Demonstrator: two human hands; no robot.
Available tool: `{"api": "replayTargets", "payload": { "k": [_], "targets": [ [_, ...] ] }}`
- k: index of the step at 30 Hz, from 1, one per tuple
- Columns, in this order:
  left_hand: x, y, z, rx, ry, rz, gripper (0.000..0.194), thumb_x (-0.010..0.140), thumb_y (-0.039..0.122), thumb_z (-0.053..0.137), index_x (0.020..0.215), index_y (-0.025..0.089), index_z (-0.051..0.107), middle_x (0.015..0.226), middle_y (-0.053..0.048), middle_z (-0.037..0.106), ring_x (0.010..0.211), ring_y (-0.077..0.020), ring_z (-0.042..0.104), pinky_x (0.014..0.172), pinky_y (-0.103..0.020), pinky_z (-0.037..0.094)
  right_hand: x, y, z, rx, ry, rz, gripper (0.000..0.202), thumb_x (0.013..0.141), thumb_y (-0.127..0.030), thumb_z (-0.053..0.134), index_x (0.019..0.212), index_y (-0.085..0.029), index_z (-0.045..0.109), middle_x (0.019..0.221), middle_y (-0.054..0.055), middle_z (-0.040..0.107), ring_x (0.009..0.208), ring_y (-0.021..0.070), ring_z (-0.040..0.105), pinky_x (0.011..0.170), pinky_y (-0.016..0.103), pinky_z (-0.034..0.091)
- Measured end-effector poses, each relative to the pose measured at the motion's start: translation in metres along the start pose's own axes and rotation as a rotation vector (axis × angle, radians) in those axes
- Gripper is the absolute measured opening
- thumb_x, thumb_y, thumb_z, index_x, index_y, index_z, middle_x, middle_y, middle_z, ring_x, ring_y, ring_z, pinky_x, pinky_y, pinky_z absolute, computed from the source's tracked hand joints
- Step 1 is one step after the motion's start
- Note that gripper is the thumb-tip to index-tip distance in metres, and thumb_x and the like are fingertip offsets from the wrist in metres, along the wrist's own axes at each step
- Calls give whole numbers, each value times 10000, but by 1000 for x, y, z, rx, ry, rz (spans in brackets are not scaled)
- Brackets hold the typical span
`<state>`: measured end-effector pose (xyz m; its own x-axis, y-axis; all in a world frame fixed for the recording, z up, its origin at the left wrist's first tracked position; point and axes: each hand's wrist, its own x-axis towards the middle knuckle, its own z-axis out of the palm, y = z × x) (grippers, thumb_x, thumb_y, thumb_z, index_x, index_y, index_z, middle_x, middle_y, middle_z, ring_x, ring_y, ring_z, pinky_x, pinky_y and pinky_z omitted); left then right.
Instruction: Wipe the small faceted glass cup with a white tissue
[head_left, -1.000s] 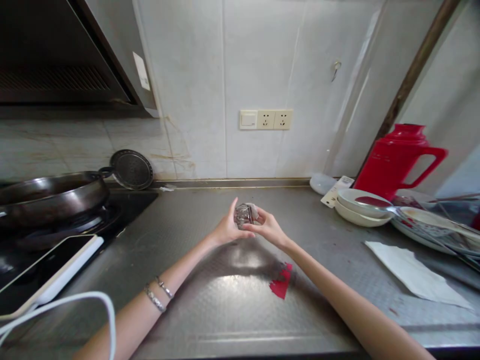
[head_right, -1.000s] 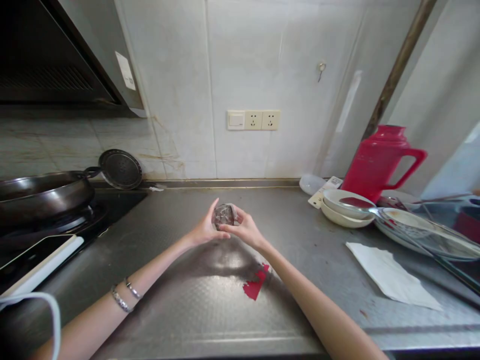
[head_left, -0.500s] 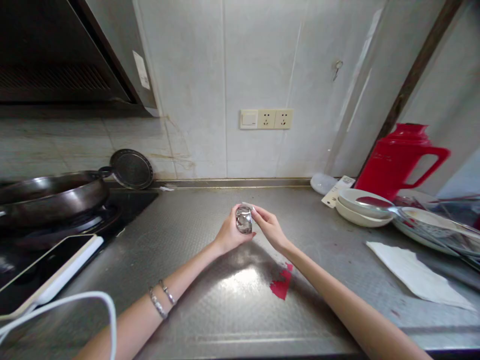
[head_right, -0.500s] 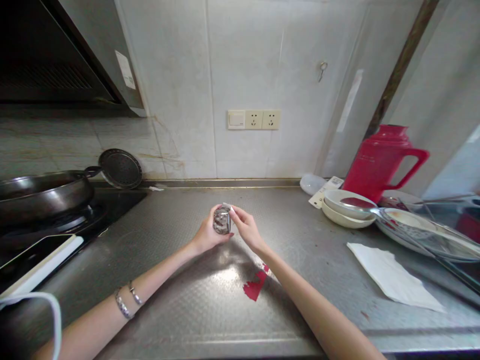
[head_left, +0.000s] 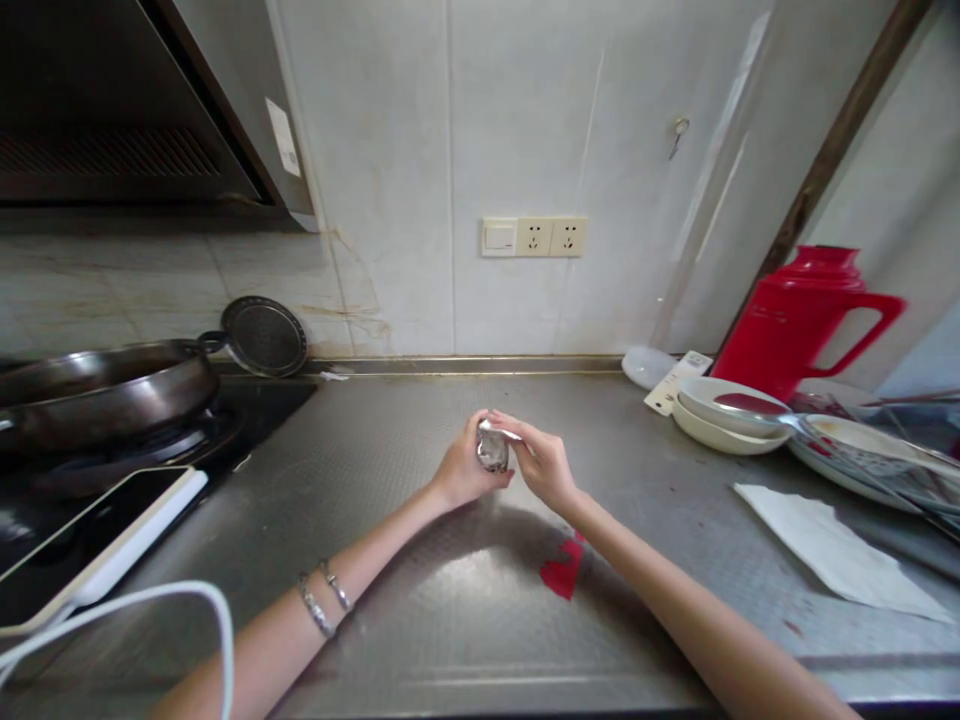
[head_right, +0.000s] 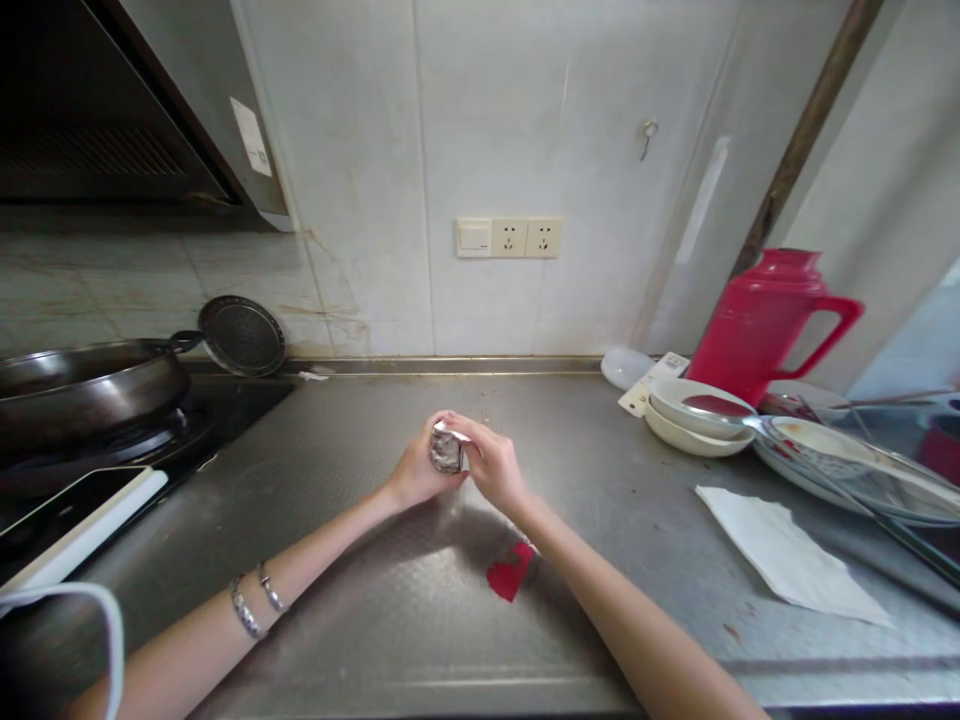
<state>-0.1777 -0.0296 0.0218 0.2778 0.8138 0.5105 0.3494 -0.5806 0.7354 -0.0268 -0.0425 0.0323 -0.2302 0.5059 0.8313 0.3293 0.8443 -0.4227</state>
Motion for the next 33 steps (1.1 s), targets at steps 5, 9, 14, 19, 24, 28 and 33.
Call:
{"api": "replayTargets", "payload": {
  "k": [5,9,14,19,24,28,33],
  "targets": [
    [0,-5,-2,91,-26,-13,777,558,226,745,1250,216,391,1273,-109,541,1135,-272,561,959,-396,455,1,0,-3,-142,-124,-236,409,903,-65,362,1204,-232,583,1211,60,643,1190,179,558,1072,456,412],
    [-3,-1,-2,169,-40,24,837,554,227,754,1291,235,359,1294,-88,523,1126,-274,562,945,-409,466,4,10,-8,-146,-47,-149,423,901,-62,374,1207,-269,579,1163,16,670,1117,183,613,1077,465,408],
    [-3,-3,1,206,-33,55,757,576,222,724,1260,234,399,1273,-82,524,1139,-267,545,932,-400,475,2,6,-7,-129,-75,-182,424,890,-55,387,1216,-251,576,1202,39,650,1155,190,586,1075,473,408],
    [-2,-3,1,170,-27,66,700,571,212,717,1209,227,430,1244,-80,539,1116,-253,555,922,-380,476,3,3,-8,-126,-78,-207,422,881,-42,388,1192,-241,591,1200,43,651,1142,187,595,1083,479,394],
    [-3,3,-2,155,0,-18,813,550,267,763,1255,215,362,1210,-93,568,1061,-260,588,905,-393,475,5,7,-8,-122,48,-18,349,893,-106,461,1130,-293,637,1058,-8,715,1007,214,669,1018,437,477],
    [-2,1,-3,151,0,-9,769,566,264,746,1236,230,371,1197,-76,576,1029,-243,605,858,-364,494,2,2,-7,-123,2,-148,400,888,-70,426,1190,-264,600,1160,32,672,1124,209,607,1048,462,438],
    [-1,-2,-3,116,-2,43,724,562,215,732,1205,225,399,1189,-67,578,1049,-228,594,870,-349,494,2,1,-6,-121,-75,-221,412,883,-58,403,1198,-241,596,1209,51,644,1161,196,581,1070,485,401]
  ]
}}
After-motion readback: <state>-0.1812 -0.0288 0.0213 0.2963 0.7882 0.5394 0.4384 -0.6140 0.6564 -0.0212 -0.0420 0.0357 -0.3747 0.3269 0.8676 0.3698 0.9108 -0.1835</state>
